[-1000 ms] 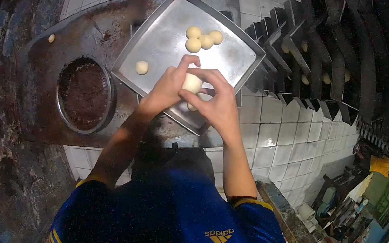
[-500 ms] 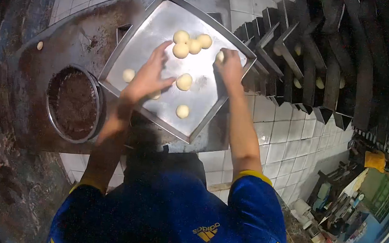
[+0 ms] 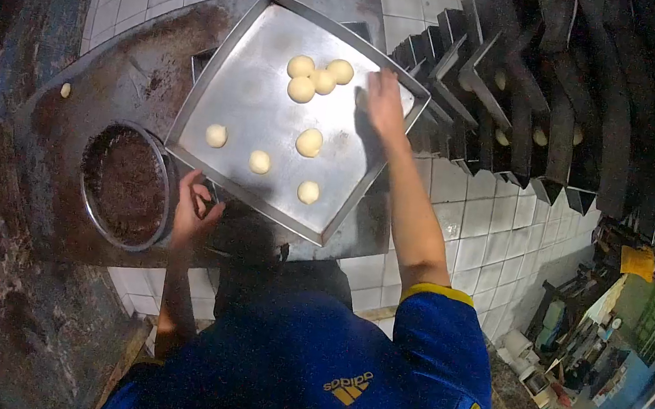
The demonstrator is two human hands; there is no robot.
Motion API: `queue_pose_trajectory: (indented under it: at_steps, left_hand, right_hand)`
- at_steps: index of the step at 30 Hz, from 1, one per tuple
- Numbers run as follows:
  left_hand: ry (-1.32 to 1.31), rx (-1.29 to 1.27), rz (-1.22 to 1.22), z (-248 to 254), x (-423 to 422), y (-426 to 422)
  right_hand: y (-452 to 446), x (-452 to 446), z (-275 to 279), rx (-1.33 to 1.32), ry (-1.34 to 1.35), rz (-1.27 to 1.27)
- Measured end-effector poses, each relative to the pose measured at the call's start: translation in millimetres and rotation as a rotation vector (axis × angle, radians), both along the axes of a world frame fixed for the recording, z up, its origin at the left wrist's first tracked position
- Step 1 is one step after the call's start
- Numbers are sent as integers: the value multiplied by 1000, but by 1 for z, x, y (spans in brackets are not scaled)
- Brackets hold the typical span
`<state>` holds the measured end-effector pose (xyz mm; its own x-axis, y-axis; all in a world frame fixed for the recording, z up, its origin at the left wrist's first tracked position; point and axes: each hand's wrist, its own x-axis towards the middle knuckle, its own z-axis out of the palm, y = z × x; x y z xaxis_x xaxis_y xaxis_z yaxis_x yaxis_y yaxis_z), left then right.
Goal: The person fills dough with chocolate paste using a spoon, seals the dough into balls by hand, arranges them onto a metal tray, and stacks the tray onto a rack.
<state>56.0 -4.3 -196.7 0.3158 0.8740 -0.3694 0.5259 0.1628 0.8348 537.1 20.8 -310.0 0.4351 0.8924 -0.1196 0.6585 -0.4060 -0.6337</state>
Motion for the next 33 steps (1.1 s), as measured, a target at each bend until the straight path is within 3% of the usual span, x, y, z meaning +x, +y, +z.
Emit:
queue_pose_trajectory:
  at_steps: [1, 2, 3, 5, 7, 8, 9, 11, 12, 13, 15, 18, 20, 21, 22, 24, 26, 28, 31, 33]
  left_hand:
    - [4, -3, -3, 4, 2, -2]
    - [0, 12, -26, 7, 7, -1]
    - [-6, 28, -51, 11, 11, -1]
    - [-37, 82, -69, 17, 17, 0]
    - [-85, 92, -69, 36, 18, -6]
    - [-89, 82, -65, 38, 15, -8]
    - [-91, 92, -54, 35, 13, -8]
    - [-148, 46, -24, 26, 5, -18]
    - [-149, 55, -25, 24, 2, -21]
    - [-149, 55, -21, 22, 1, -22]
    - [-187, 70, -49, 17, 0, -24]
    - [-274, 21, -34, 11, -1, -21]
    - [-340, -73, -11, 40, 7, -17]
    - [-334, -71, 1, 35, 12, -17]
    - [-400, -86, 44, 25, 17, -17]
    - [-448, -135, 99, 18, 24, -11]
    - [-426, -109, 122, 10, 30, -6]
    - [-463, -62, 251, 38, 25, 1]
    - [-674, 74, 449, 47, 10, 9]
    - [-626, 214, 422, 60, -13, 17]
  right_hand:
    - [0, -14, -10, -50, -311, 149]
    - [-7, -36, -20, -108, -469, 181]
    - [-13, -44, -19, 0, -511, 225]
    - [-1, -35, -39, -25, -368, 129]
    - [7, -20, -13, 127, 102, 44]
    - [3, -26, 7, 275, -61, 96]
    - [5, -38, 37, 283, -63, 107]
    - [-9, -78, 83, -96, 157, 452]
    - [-20, -94, 76, -11, -42, 728]
    - [-30, -121, 95, -32, -159, 807]
    - [-50, -142, 58, -8, -448, 799]
    - [-54, -158, 45, -21, -613, 724]
    - [-37, -153, 54, -236, -404, 699]
    - [-24, -151, 68, -407, -227, 680]
    - [-22, -149, 74, -406, -221, 693]
    - [-13, -156, 85, -400, 637, 649]
    - [-17, -212, 137, -266, 700, 612]
    - [-27, -268, 182, -91, 758, 478]
    - [-40, -330, 211, -22, 777, 371]
    - [-40, -367, 216, 307, 1011, 292]
